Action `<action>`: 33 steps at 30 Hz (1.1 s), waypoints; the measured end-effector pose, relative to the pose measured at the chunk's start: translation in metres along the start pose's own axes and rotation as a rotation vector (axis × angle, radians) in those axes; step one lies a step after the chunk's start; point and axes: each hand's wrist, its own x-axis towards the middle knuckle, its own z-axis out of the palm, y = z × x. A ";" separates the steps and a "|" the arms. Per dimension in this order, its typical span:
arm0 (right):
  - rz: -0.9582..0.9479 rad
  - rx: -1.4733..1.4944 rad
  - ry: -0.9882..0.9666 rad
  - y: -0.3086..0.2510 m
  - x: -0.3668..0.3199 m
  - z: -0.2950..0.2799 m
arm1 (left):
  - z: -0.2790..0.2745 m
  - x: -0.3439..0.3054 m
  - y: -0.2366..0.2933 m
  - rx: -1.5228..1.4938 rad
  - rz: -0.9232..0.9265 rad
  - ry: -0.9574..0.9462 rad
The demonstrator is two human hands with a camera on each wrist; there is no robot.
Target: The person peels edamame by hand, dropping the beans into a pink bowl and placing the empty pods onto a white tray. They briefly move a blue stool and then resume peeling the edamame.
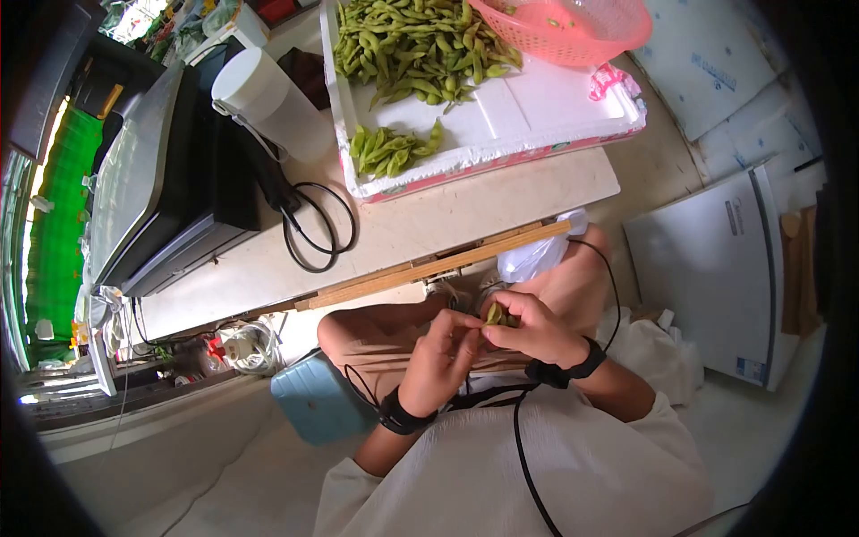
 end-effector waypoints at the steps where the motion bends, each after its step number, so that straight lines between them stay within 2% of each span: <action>1: 0.012 -0.037 0.037 0.002 0.000 0.000 | 0.003 0.001 0.001 0.151 0.071 0.011; 2: -0.015 -0.107 0.061 0.005 0.001 0.000 | 0.005 0.004 0.002 0.291 0.182 0.038; 6: -0.084 -0.008 0.203 -0.012 -0.001 0.007 | 0.006 0.010 0.013 0.505 0.265 0.049; 9: -0.090 0.304 0.192 -0.018 -0.005 -0.003 | -0.001 0.020 0.026 0.509 0.366 0.080; 10: -0.079 0.522 0.174 -0.018 -0.004 -0.007 | -0.003 0.022 0.035 0.512 0.337 0.131; 11: -0.101 0.609 0.165 -0.014 -0.003 -0.014 | -0.007 0.026 0.044 0.528 0.306 0.194; 15: -0.064 0.625 0.212 -0.028 -0.007 -0.021 | -0.027 0.057 0.091 0.653 0.591 0.511; 16: -0.056 0.653 0.176 -0.029 -0.009 -0.022 | -0.034 0.069 0.098 0.671 0.580 0.562; 17: -0.049 0.681 0.140 -0.030 -0.010 -0.023 | -0.044 0.083 0.101 0.837 0.688 0.619; 23: -0.083 0.689 0.128 -0.039 -0.016 -0.021 | -0.067 0.133 0.101 0.975 0.728 0.702; 25: 0.040 0.799 0.032 -0.038 -0.018 -0.027 | -0.065 0.133 0.100 1.098 0.708 0.719; 26: 0.044 0.836 0.021 -0.037 -0.018 -0.029 | -0.063 0.129 0.100 1.065 0.693 0.731; 27: 0.039 0.824 0.024 -0.041 -0.018 -0.033 | -0.061 0.123 0.101 1.054 0.701 0.737; 30: -0.019 0.571 0.011 -0.053 -0.016 -0.045 | -0.055 0.096 0.102 0.757 0.782 0.700; 31: -0.018 0.567 0.014 -0.066 -0.016 -0.045 | -0.050 0.084 0.101 0.697 0.771 0.668; 33: -0.164 -0.133 -0.061 -0.108 -0.019 -0.040 | -0.038 0.057 0.096 0.528 0.744 0.516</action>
